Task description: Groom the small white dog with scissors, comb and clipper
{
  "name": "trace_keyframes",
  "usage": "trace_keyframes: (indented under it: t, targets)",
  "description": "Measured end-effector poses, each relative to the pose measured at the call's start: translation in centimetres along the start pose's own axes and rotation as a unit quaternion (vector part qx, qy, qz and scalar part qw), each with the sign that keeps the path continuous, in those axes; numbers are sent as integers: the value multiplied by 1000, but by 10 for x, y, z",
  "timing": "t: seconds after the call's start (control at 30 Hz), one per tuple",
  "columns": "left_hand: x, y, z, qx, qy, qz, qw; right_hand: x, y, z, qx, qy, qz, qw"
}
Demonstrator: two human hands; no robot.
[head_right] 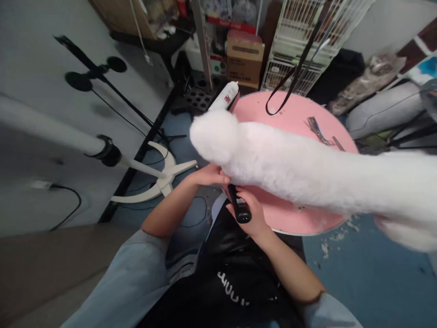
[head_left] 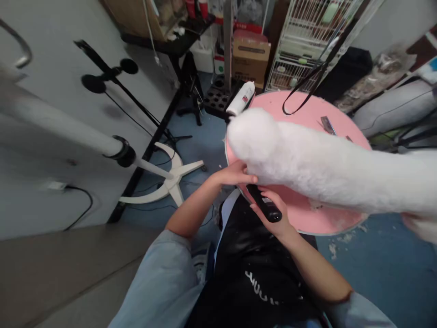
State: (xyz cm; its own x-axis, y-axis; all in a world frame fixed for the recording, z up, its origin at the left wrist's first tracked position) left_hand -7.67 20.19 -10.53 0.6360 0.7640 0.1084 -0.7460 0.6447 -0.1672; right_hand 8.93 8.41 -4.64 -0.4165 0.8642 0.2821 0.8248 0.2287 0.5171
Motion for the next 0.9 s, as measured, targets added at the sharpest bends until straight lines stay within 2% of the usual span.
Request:
trace_keyframes:
  t: [0.03,0.07,0.13,0.23,0.3,0.5,0.67,0.83,0.9]
  targets:
    - [1,-11,7,12,10,-10,1000,-2,-3,1,1,19,-16,1000]
    - [3,-19,14,17,10,5,1000,-5,-3,1,6,36,-17,999]
    - [5,-28,28,0,-10,84,996,-17,6,-1,25,64,26,997]
    - [9,-37,40,-79,-36,184,979,-28,30,-13,43,107,124,986]
    - [13,-43,43,-138,-39,229,963,-24,37,-24,39,127,143,981]
    - [20,-61,56,-223,-14,341,913,4,26,-43,7,61,72,996]
    - [23,-69,62,-286,-23,347,893,4,18,-43,-18,-25,-24,999]
    - [18,-72,65,-313,-65,359,877,4,34,-58,15,-7,15,1000]
    - [16,-70,64,-319,-85,364,871,5,26,-58,29,6,-48,998]
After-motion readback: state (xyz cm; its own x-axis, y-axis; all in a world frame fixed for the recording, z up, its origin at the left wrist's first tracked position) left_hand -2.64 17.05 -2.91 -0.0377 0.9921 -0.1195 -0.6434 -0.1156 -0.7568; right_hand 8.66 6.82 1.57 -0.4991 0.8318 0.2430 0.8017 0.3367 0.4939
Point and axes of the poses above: each hand's wrist, its own x-axis towards the middle knuckle, its own y-axis out of the back of the hand, z = x × y, the point moved 7 cm from there along x, towards the middle knuckle, and after that the axes turned 15 degrees about -z, right-handed, at the moved point
